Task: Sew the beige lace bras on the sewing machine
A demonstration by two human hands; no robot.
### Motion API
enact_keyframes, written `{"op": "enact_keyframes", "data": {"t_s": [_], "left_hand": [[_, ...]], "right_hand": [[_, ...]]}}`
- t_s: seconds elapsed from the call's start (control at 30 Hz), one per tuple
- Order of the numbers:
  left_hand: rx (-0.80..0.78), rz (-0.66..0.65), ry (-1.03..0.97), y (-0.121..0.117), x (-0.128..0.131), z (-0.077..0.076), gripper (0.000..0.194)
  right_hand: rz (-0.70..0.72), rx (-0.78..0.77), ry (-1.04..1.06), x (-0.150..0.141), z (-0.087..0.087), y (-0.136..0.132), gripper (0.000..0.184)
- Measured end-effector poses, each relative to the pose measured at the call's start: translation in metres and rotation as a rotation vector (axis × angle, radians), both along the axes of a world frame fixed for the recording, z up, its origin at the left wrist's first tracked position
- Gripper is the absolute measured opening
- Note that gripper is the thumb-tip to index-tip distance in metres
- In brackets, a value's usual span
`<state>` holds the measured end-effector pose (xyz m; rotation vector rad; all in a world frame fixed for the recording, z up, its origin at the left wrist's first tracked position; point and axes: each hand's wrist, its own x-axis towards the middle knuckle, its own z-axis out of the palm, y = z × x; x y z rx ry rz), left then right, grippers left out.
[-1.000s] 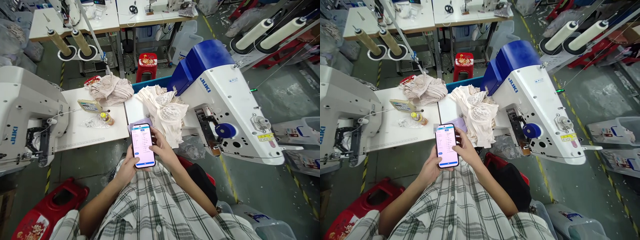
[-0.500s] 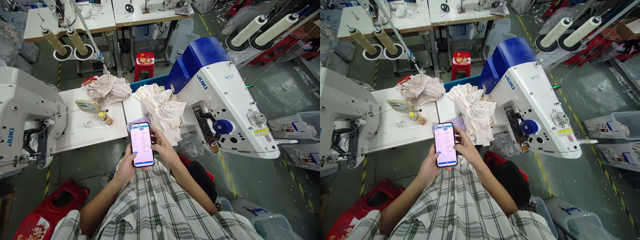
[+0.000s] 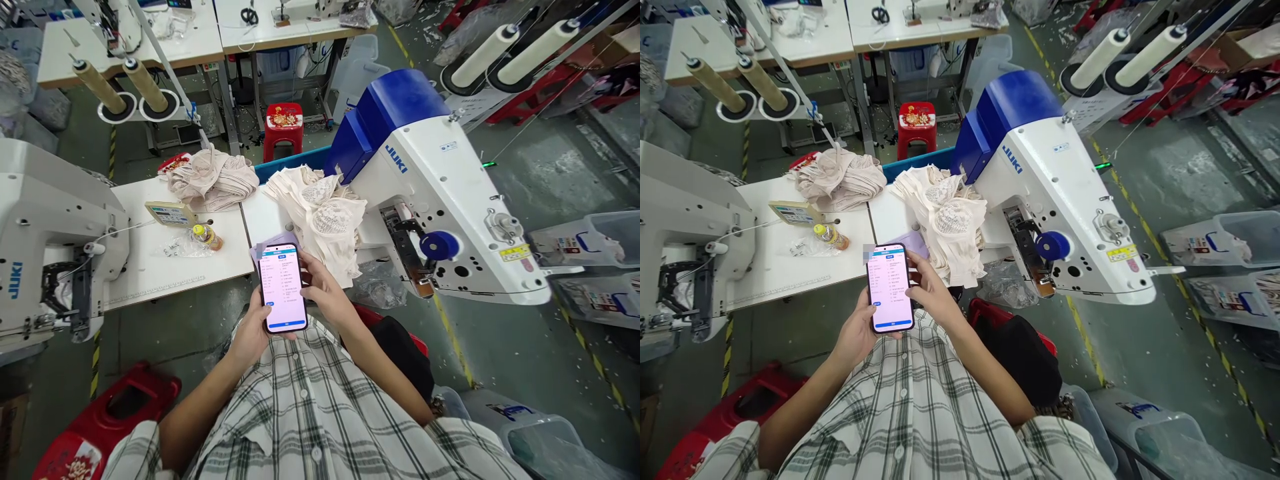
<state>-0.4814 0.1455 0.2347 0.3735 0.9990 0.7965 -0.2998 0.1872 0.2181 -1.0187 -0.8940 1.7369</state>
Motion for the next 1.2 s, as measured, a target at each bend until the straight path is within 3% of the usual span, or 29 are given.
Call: {"op": "enact_keyframes", "data": {"t_s": [0.4,1.0,1.2], "left_hand": [[-0.020,-0.001,0.004,0.0008,0.0043,0.0059,0.060],[-0.022,-0.058,-0.018,0.0034,0.0074,0.0031,0.066],[-0.003,0.018,-0.031,0.0041,0.0059,-0.0041,0.062]], "right_hand": [[-0.019,0.004,0.025,0.0037,-0.0026,-0.0036,0.074],[-0.033,0.008,0.028,0.0101,-0.0042,-0.0037,0.074],[-0.031,-0.003,0.008,0.0081,-0.0050,-0.0017,0.076]]}}
